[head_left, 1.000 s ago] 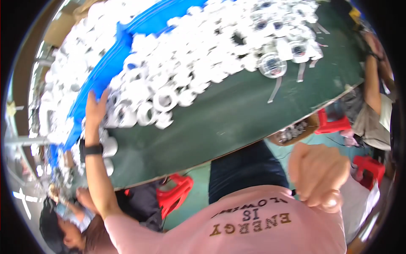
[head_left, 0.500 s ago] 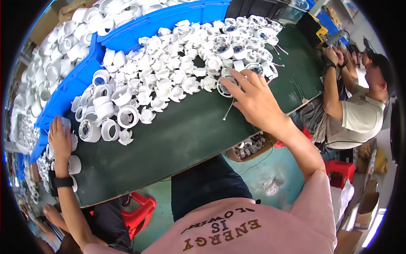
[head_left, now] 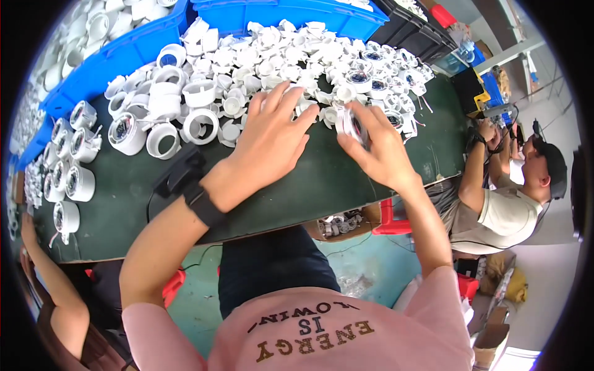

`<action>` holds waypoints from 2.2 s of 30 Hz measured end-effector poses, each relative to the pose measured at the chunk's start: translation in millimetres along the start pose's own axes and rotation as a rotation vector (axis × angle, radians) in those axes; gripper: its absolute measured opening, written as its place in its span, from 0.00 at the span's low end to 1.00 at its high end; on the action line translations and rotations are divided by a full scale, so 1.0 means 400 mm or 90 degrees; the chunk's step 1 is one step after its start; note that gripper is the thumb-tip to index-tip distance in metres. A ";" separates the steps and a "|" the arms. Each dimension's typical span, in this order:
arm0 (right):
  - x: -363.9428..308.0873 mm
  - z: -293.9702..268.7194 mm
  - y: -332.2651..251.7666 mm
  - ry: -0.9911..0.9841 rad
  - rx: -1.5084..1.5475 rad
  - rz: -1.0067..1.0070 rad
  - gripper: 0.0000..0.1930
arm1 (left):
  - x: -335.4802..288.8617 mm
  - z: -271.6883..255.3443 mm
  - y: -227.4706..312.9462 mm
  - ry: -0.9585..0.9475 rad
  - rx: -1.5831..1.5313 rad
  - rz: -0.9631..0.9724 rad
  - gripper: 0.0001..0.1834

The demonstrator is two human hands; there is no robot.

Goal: The person assembles electronic components by hand, picking up a white plastic housing and a fan blade, fitting the blade into the housing, and snapping a plastic cap onto the assembly.

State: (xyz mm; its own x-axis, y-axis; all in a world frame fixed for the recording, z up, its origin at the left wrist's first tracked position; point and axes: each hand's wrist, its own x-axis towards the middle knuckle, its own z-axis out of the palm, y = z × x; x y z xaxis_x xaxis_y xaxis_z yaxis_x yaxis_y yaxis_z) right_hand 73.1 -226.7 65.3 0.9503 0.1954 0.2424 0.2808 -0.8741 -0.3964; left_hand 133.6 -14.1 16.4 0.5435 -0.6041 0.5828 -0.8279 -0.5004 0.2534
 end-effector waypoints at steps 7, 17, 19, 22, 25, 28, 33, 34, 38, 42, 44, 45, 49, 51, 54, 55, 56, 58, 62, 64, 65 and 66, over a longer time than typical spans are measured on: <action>-0.002 0.126 0.085 0.123 -0.030 -0.089 0.24 | 0.021 0.092 -0.048 0.101 0.019 0.044 0.11; -0.074 0.107 0.094 0.140 0.346 0.083 0.22 | -0.142 -0.060 0.116 0.049 -0.088 -0.076 0.09; -0.080 0.116 0.102 0.110 0.278 0.065 0.23 | -0.172 -0.049 0.132 0.041 -0.087 -0.121 0.09; -0.068 0.118 0.095 0.109 0.155 -0.015 0.23 | -0.184 -0.036 0.139 0.059 -0.087 -0.174 0.10; -0.066 0.123 0.099 0.100 0.150 -0.015 0.23 | -0.183 -0.030 0.147 0.091 -0.088 -0.196 0.10; -0.062 0.119 0.096 0.091 0.113 -0.021 0.23 | -0.183 -0.021 0.150 0.097 -0.088 -0.209 0.10; -0.047 0.113 0.043 0.066 -0.110 -0.055 0.23 | -0.177 -0.022 0.147 0.068 -0.081 -0.211 0.14; -0.045 0.109 0.029 0.068 -0.209 -0.087 0.23 | -0.169 -0.030 0.150 0.048 -0.075 -0.238 0.19; -0.036 0.102 0.064 0.047 -0.128 -0.048 0.23 | -0.155 -0.069 0.174 0.091 -0.115 -0.282 0.32; -0.046 0.100 -0.041 0.099 0.296 0.044 0.22 | -0.211 -0.113 0.208 0.130 -0.508 -0.386 0.32; -0.059 0.066 -0.166 0.019 0.456 0.013 0.24 | -0.215 -0.129 0.222 0.160 -0.586 -0.442 0.34; -0.065 0.069 -0.195 -0.083 0.519 0.000 0.23 | -0.218 -0.132 0.216 0.240 -0.746 -0.451 0.35; -0.028 0.123 -0.277 -0.100 0.317 -0.280 0.22 | -0.242 -0.194 0.190 0.285 -1.008 -0.527 0.30; 0.010 0.140 -0.289 -0.124 0.361 -0.261 0.18 | -0.278 -0.216 0.172 0.268 -1.060 -0.604 0.27; 0.128 0.199 -0.308 -0.043 0.163 -0.210 0.15 | -0.320 -0.246 0.156 0.319 -1.093 -0.639 0.19; 0.166 0.233 -0.291 0.008 0.053 -0.280 0.15 | -0.319 -0.251 0.159 0.315 -1.090 -0.634 0.19; 0.186 0.264 -0.269 0.060 -0.060 -0.346 0.14 | -0.315 -0.248 0.160 0.324 -1.085 -0.626 0.16; 0.185 0.268 -0.273 0.070 -0.024 -0.323 0.12 | -0.320 -0.253 0.150 0.345 -1.068 -0.614 0.13; 0.116 0.222 -0.279 0.024 0.341 -0.132 0.07 | -0.326 -0.251 0.136 0.417 -1.088 -0.637 0.19; 0.064 0.207 -0.265 -0.086 0.552 -0.057 0.07 | -0.304 -0.255 0.128 0.373 -1.029 -0.678 0.24; 0.035 0.186 -0.286 -0.111 0.664 -0.033 0.07 | -0.301 -0.248 0.137 0.375 -1.027 -0.683 0.24; 0.010 0.165 -0.304 -0.129 0.771 -0.002 0.07 | -0.294 -0.231 0.143 0.358 -0.930 -0.686 0.25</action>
State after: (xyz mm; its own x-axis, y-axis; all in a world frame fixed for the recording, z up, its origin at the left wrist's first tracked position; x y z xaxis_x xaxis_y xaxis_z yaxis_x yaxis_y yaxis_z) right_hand 51.5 -90.1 55.9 0.9225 0.3574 0.1460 0.1244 0.0826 -0.9888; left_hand 9.6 85.7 33.6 0.9837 -0.0423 -0.1750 0.1691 0.5506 0.8174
